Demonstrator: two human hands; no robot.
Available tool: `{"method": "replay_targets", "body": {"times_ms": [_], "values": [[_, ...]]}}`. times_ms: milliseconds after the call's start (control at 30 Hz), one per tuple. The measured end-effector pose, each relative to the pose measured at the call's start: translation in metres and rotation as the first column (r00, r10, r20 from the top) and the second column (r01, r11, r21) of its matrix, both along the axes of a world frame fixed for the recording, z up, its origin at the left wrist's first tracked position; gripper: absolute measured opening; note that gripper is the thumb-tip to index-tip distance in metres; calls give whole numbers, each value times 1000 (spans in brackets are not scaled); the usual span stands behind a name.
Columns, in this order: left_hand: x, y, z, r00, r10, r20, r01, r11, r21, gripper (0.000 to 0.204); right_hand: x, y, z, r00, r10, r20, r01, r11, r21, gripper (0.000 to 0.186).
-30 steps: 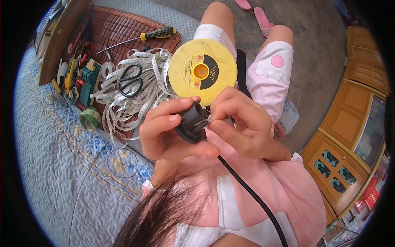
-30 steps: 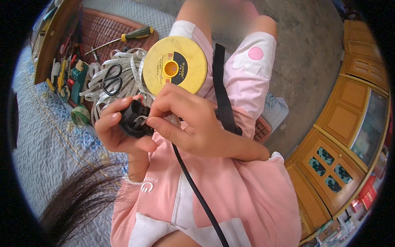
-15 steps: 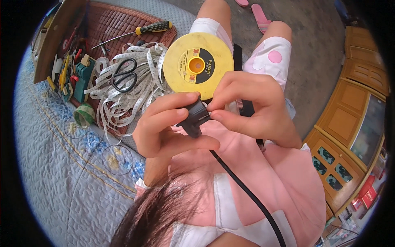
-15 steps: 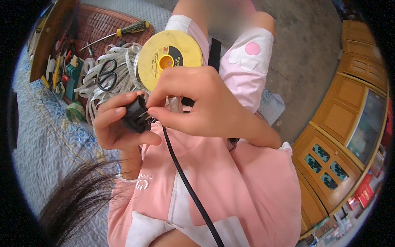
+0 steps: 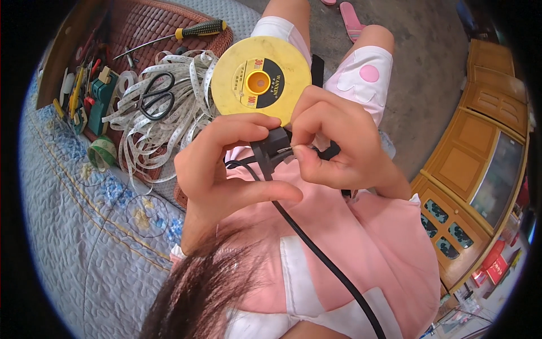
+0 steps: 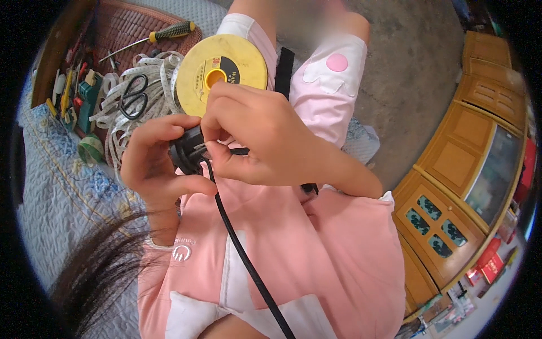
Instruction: The person uses shears to strip a black electrical cord and then winds a white LED strip onto a yellow spool.
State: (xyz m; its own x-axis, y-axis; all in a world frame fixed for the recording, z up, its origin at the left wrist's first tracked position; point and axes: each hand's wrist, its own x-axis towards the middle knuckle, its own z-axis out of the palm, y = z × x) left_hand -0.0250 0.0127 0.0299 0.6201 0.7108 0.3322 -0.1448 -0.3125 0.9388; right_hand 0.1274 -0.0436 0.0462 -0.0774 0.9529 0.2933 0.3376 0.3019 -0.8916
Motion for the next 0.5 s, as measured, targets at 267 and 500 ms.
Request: {"method": "replay_targets", "body": {"times_ms": [267,500], "values": [[2,-4,0,999,41,-25,-44,994,-97,53,-8,-12,-5,972,-121,-200,80,976,-202,9],[2,-7,2,995,71,-70,-72,997,-13,50,-8,-15,-14,948,-110,-299,49,978,-204,9]]}}
